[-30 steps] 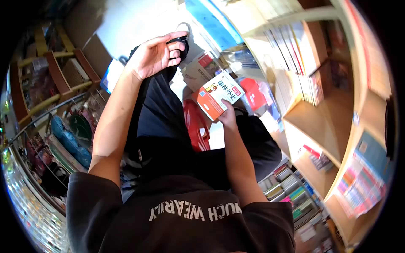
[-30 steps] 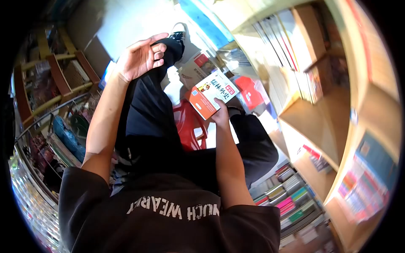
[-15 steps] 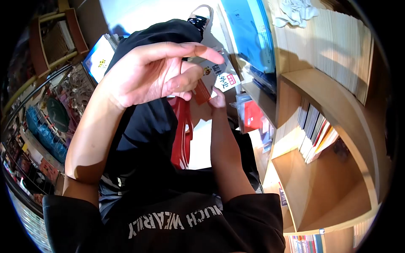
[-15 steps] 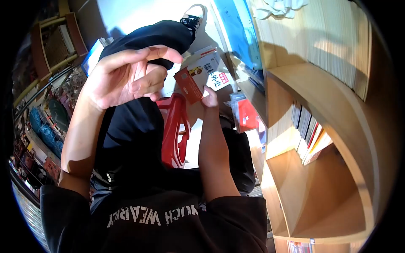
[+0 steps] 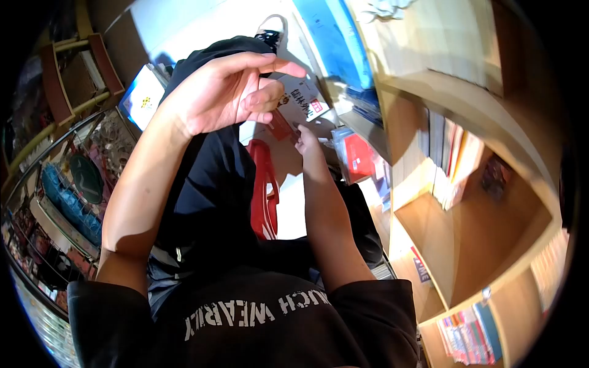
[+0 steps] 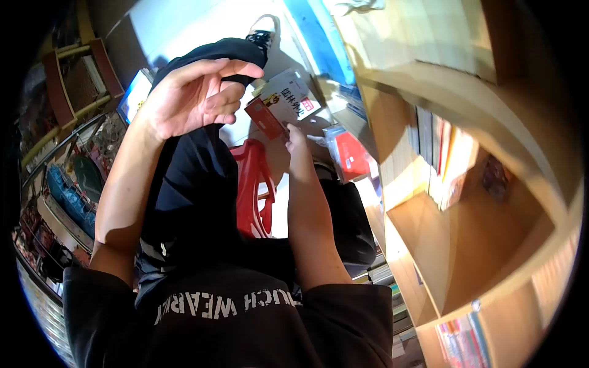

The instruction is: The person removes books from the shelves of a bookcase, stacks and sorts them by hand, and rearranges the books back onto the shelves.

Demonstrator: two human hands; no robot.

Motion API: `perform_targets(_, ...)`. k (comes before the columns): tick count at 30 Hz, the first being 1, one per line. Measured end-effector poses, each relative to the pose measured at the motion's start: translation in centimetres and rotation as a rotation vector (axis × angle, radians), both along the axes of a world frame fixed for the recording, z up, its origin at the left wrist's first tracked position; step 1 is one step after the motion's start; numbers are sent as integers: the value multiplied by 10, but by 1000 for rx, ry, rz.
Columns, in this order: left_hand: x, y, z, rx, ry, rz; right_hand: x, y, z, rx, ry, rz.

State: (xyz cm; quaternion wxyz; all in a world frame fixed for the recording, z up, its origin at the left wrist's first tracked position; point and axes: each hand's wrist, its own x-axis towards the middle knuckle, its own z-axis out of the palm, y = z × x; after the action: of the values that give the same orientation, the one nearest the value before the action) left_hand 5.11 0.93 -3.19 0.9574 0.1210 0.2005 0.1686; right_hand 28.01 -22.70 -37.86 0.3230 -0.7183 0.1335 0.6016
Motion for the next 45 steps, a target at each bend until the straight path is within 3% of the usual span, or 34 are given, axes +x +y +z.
perform_targets(1, 2, -1, 1, -6, 5, -13, 4, 0, 13, -154, 92, -30)
perform_targets(3, 8, -8, 5, 7, 14, -41, 6, -6, 38, -198, -29, -2)
perform_targets(7, 27, -22, -7, -47, 46, -75, 28, -40, 100, 208, 167, 64)
perform_targets(10, 46, -38, -12, -25, 113, -190, 36, -58, 163, 272, -11, 99)
perform_targets(12, 61, -51, -8, 33, 245, -239, 43, -73, 227, 383, -132, 58)
perform_targets(15, 80, -55, -25, -19, 231, -381, 53, -91, 344, 480, -307, 65)
perform_targets(16, 86, -56, -34, -12, 255, -397, 66, -107, 359, 664, -323, 103)
perform_targets(18, 94, -66, -36, -11, 242, -421, 76, -123, 458, 816, -351, 178)
perform_targets(21, 106, -81, -41, 28, 211, -476, 92, -151, 589, 1144, -880, 214)
perform_targets(24, 117, -88, -57, 50, 195, -515, 118, -152, 688, 778, -1976, -19)
perform_targets(25, 121, -87, -63, 63, 190, -537, 128, -146, 712, 500, -2370, -104)
perform_targets(26, 125, -87, -68, 71, 204, -551, 145, -141, 734, 400, -2555, -86)
perform_targets(30, 136, -84, -79, 76, 222, -625, 201, -113, 744, 195, -2679, -26)
perform_targets(32, 139, -81, -87, 67, 216, -653, 216, -105, 733, -116, -2706, -24)
perform_targets(45, 121, -64, -80, 161, 364, -654, 212, -99, 729, -38, -2675, -161)
